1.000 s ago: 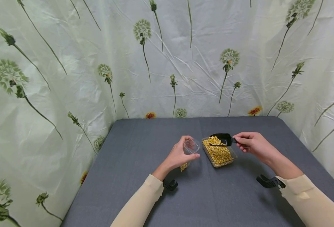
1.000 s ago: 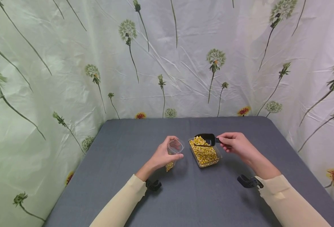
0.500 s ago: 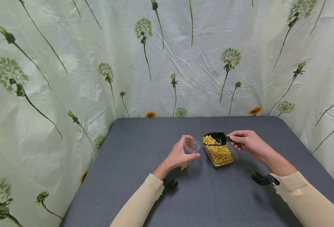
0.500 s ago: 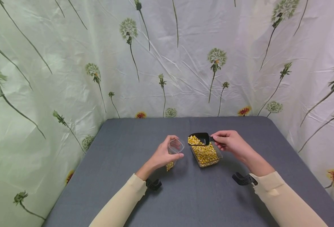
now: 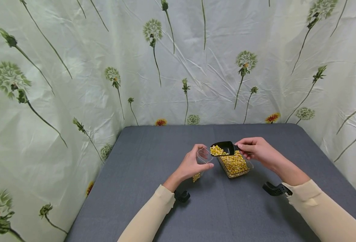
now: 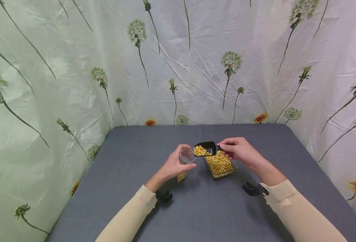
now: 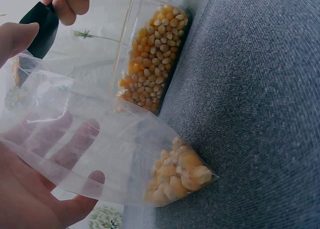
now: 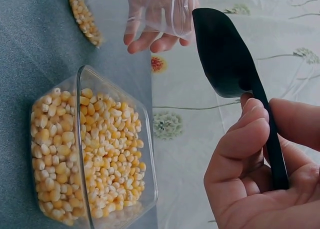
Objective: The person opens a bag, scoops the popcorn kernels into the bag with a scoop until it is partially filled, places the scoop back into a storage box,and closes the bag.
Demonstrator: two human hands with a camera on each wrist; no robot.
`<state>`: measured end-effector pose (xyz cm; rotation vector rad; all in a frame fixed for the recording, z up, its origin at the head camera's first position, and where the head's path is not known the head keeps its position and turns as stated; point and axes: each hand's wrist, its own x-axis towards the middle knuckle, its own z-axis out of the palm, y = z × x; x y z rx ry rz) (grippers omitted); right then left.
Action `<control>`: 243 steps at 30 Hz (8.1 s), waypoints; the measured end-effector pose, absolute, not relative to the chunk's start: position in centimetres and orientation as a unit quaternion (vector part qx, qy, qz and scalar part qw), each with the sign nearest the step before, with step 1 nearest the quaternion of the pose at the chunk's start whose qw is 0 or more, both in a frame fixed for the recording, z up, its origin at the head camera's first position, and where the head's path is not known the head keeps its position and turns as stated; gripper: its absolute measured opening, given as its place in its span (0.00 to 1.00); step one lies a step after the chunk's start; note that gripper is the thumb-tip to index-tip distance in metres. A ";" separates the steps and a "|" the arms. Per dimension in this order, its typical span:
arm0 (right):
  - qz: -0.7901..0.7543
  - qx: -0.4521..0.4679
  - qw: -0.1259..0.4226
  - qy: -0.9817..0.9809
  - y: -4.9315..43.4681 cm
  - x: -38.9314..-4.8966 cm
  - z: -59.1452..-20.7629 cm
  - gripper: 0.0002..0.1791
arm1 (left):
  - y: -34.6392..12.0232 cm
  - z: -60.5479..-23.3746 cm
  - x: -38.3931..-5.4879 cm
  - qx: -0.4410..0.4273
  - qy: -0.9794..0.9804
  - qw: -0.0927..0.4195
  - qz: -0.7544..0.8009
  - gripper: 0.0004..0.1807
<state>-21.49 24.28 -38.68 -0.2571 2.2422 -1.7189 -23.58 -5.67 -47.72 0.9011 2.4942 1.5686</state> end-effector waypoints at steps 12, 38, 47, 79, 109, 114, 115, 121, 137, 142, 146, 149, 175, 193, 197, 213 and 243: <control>-0.566 -0.105 0.137 0.807 22.9 -21.5 -38.4 0.20 | -5.6 -47.8 -23.5 0.282 0.822 0.022 0.493 0.36; -0.499 -0.144 0.095 0.849 21.0 -21.0 -37.8 0.14 | -5.5 -47.5 -23.2 0.260 0.833 0.033 0.487 0.38; -0.427 -0.164 0.028 0.889 19.9 -20.4 -37.9 0.10 | -5.5 -47.5 -23.2 0.262 0.826 0.037 0.498 0.35; -0.304 -0.252 -0.127 0.910 18.2 -19.1 -38.0 0.06 | -5.4 -48.0 -23.2 0.227 0.840 0.029 0.492 0.42; -0.316 -0.172 -0.095 0.928 22.0 -18.4 -36.9 0.08 | -5.6 -48.2 -23.5 0.266 0.808 0.038 0.524 0.36; -0.303 -0.161 -0.087 0.935 22.7 -18.5 -37.1 0.08 | -5.8 -48.2 -23.4 0.271 0.808 0.034 0.523 0.35; -0.299 -0.158 -0.085 0.937 22.8 -18.5 -37.2 0.08 | -5.8 -48.2 -23.4 0.272 0.807 0.033 0.523 0.34; -0.276 -0.148 -0.076 0.946 24.0 -18.5 -37.6 0.09 | -5.7 -48.1 -23.3 0.286 0.802 0.024 0.523 0.32; -0.215 -0.164 -0.087 0.959 25.8 -18.2 -38.0 0.06 | -5.5 -48.0 -23.4 0.290 0.802 0.028 0.522 0.32; -0.188 -0.174 -0.086 0.963 25.5 -18.3 -37.6 0.05 | -5.5 -47.9 -23.4 0.288 0.804 0.032 0.519 0.33; -0.157 -0.188 -0.089 0.965 24.9 -18.4 -37.7 0.03 | -5.5 -47.9 -23.4 0.288 0.806 0.033 0.516 0.36; -0.141 -0.199 -0.092 0.965 24.5 -18.5 -37.9 0.05 | -5.5 -47.8 -23.4 0.288 0.807 0.032 0.515 0.38; -0.264 -0.147 0.035 0.953 26.3 -20.4 -40.3 0.08 | -5.7 -48.2 -23.7 0.299 0.802 0.027 0.516 0.38; -0.398 -0.106 0.114 0.904 27.3 -21.3 -43.2 0.11 | -5.8 -48.5 -23.5 0.284 0.808 0.034 0.515 0.33; -0.430 -0.097 0.135 0.888 27.5 -21.2 -43.5 0.11 | -5.8 -48.4 -23.5 0.284 0.810 0.037 0.512 0.31; -0.474 -0.087 0.145 0.864 28.3 -20.5 -42.7 0.14 | -5.8 -48.4 -23.6 0.290 0.805 0.035 0.517 0.29; -0.571 -0.057 0.163 0.802 29.6 -19.7 -42.6 0.18 | -5.8 -48.5 -23.4 0.298 0.799 0.041 0.521 0.30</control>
